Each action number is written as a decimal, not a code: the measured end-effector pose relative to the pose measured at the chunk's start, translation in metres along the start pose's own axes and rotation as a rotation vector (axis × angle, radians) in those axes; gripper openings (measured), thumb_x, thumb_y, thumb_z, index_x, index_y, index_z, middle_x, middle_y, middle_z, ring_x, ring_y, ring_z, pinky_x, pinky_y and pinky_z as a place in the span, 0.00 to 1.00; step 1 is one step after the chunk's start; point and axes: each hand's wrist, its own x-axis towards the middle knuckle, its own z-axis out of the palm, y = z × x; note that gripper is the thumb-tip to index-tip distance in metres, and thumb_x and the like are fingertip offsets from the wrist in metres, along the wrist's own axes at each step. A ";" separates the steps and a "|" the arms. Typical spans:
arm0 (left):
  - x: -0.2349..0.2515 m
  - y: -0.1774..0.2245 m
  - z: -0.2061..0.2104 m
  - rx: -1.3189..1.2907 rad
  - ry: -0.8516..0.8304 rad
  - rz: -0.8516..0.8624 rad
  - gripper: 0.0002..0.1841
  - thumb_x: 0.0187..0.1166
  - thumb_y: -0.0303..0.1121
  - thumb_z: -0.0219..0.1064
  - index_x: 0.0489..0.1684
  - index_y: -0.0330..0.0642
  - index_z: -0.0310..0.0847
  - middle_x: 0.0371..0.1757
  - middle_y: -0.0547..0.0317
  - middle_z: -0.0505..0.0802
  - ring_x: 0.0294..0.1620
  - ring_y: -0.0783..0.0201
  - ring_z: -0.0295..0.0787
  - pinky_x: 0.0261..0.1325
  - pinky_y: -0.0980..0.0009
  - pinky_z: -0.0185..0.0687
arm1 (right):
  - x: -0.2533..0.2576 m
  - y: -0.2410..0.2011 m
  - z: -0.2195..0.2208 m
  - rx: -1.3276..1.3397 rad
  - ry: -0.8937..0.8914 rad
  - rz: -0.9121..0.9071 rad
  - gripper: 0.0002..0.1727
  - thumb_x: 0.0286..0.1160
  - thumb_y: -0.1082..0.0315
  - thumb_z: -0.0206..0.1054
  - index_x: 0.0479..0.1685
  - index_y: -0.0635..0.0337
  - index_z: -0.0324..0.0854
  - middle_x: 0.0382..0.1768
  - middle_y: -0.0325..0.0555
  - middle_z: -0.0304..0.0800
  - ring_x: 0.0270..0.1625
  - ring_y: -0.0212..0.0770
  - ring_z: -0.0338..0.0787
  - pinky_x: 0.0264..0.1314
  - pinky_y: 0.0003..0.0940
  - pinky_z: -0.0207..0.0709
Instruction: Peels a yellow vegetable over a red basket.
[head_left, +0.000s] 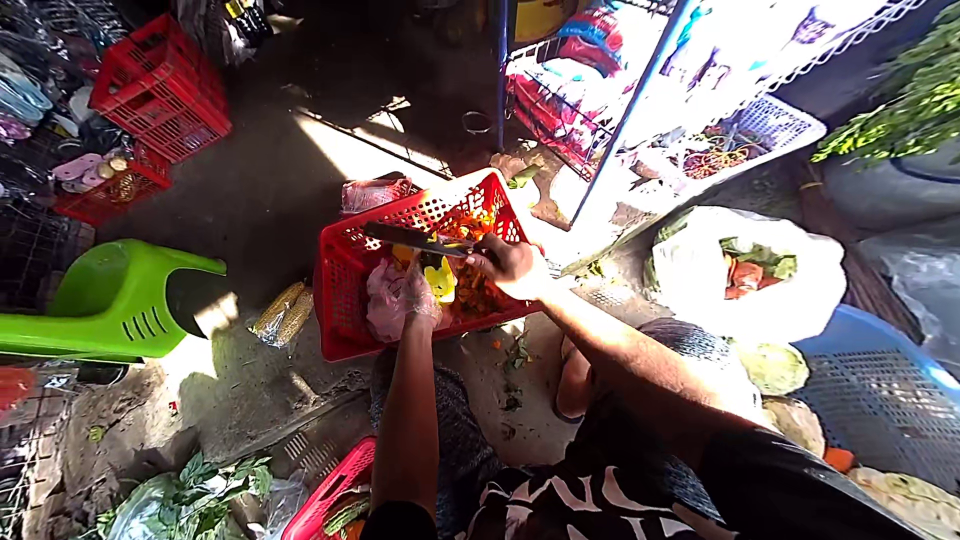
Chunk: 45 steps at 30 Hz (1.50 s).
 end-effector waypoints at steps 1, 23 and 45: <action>-0.003 0.003 0.001 0.064 0.002 0.000 0.25 0.97 0.44 0.38 0.81 0.38 0.66 0.72 0.42 0.81 0.68 0.54 0.78 0.71 0.56 0.75 | -0.003 -0.007 -0.002 0.019 0.001 -0.050 0.30 0.83 0.39 0.60 0.57 0.60 0.86 0.27 0.54 0.90 0.32 0.60 0.92 0.36 0.66 0.81; -0.019 0.003 -0.022 0.833 -0.008 0.358 0.22 0.84 0.23 0.58 0.75 0.21 0.70 0.73 0.29 0.81 0.79 0.47 0.74 0.85 0.59 0.62 | -0.012 0.000 -0.010 0.310 -0.045 -0.117 0.24 0.83 0.43 0.63 0.49 0.56 0.87 0.25 0.42 0.87 0.27 0.42 0.87 0.34 0.51 0.80; -0.004 -0.001 -0.017 0.308 -0.081 0.266 0.21 0.95 0.34 0.45 0.74 0.28 0.73 0.68 0.39 0.85 0.69 0.58 0.81 0.76 0.63 0.73 | -0.002 0.009 -0.018 0.188 -0.098 0.107 0.28 0.85 0.38 0.59 0.57 0.55 0.85 0.27 0.50 0.87 0.32 0.55 0.89 0.40 0.64 0.80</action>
